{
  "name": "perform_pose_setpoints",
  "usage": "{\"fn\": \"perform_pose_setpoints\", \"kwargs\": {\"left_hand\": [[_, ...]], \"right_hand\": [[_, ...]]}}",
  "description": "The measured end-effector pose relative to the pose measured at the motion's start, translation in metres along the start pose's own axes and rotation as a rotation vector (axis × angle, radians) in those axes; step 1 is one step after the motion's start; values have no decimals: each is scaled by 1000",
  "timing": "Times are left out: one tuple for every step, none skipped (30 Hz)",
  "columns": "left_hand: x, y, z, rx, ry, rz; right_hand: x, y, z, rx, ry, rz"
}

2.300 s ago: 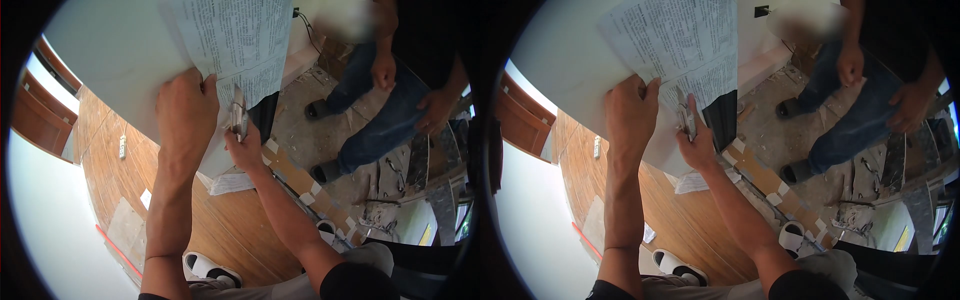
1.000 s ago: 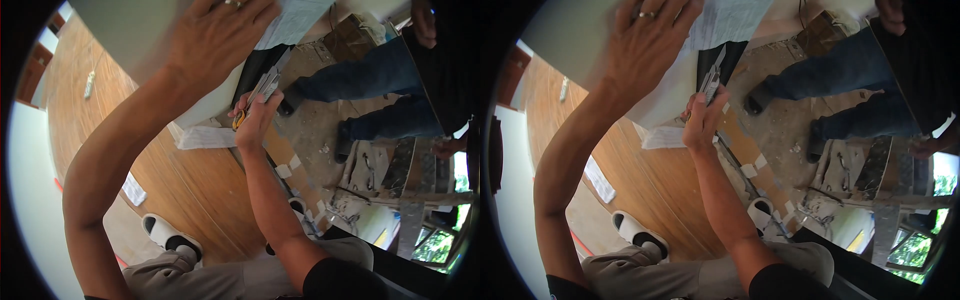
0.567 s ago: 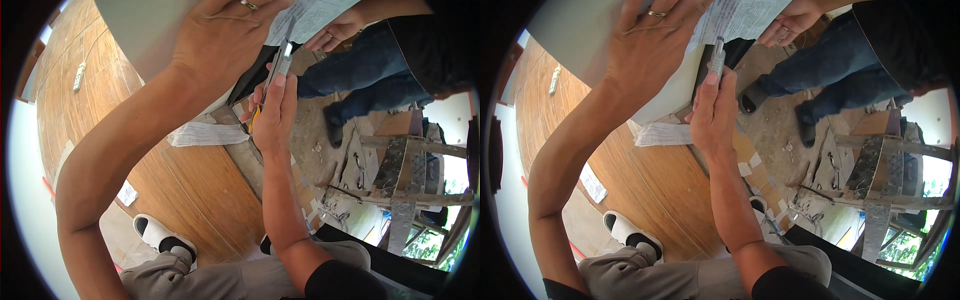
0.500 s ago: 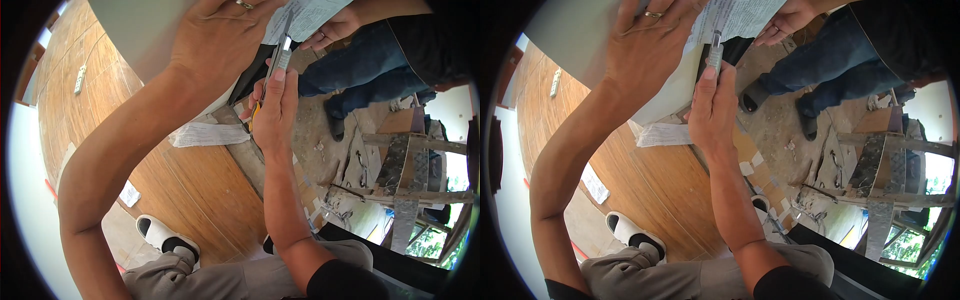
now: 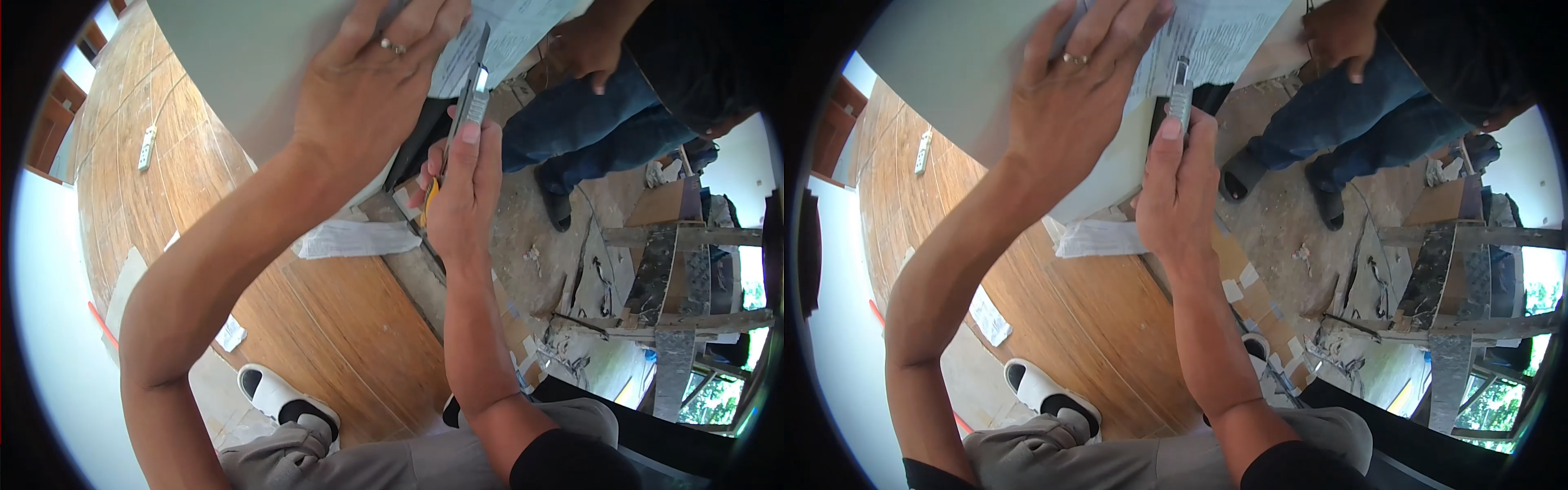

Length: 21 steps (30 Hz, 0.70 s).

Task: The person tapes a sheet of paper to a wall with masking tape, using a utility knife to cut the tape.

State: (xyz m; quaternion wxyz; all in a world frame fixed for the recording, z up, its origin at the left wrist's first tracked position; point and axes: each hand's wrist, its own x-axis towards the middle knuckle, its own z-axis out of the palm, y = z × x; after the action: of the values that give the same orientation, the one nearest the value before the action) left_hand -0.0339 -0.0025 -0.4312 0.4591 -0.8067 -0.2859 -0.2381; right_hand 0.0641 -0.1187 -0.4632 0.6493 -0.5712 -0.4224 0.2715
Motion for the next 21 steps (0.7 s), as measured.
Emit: {"fn": "perform_pose_setpoints", "kwargs": {"left_hand": [[2,0,-3,17,17,-6],[5,1,-8,-45,50,-77],[8,3,-12,-113,81,-144],[8,4,-12,-102,98,-150],[8,5,-13,-50,48,-156],[7,6,-12,-2,-9,-160],[7,7,-13,-4,-10,-160],[7,7,-12,14,1,-163],[7,6,-11,35,13,-167],[7,6,-11,36,11,-165],[7,7,-10,52,17,-168],[7,7,-10,69,23,-172],[8,7,-9,69,22,-173],[8,8,-9,68,28,-176],[8,8,-9,66,34,-178],[8,8,-9,65,34,-176],[8,8,-9,65,36,-175],[8,7,-9,65,40,-174],[8,8,-9,65,39,-174],[8,8,-9,53,41,-176],[8,8,-8,42,43,-179]], "right_hand": [[1,-5,-1,-8,4,-11],[4,-11,-1,-16,8,-27],[6,-18,-2,-16,6,-30],[11,-23,-2,-16,5,-51],[14,-28,-2,-22,2,-56],[15,-31,-2,-29,1,-53],[16,-32,-3,-30,1,-51],[17,-33,-3,-41,10,-32],[19,-33,-2,-51,16,-15],[19,-33,-2,-48,16,-13],[18,-33,-3,-53,13,-9],[18,-33,-3,-60,8,-6],[19,-33,-3,-60,7,-6],[19,-33,-3,-59,11,-9],[20,-32,-3,-57,16,-11],[20,-32,-3,-57,17,-10],[21,-32,-3,-60,17,-15],[21,-32,-3,-64,17,-20],[21,-32,-3,-65,17,-19],[21,-33,-3,-65,20,-14],[21,-33,-2,-66,24,-9]]}}
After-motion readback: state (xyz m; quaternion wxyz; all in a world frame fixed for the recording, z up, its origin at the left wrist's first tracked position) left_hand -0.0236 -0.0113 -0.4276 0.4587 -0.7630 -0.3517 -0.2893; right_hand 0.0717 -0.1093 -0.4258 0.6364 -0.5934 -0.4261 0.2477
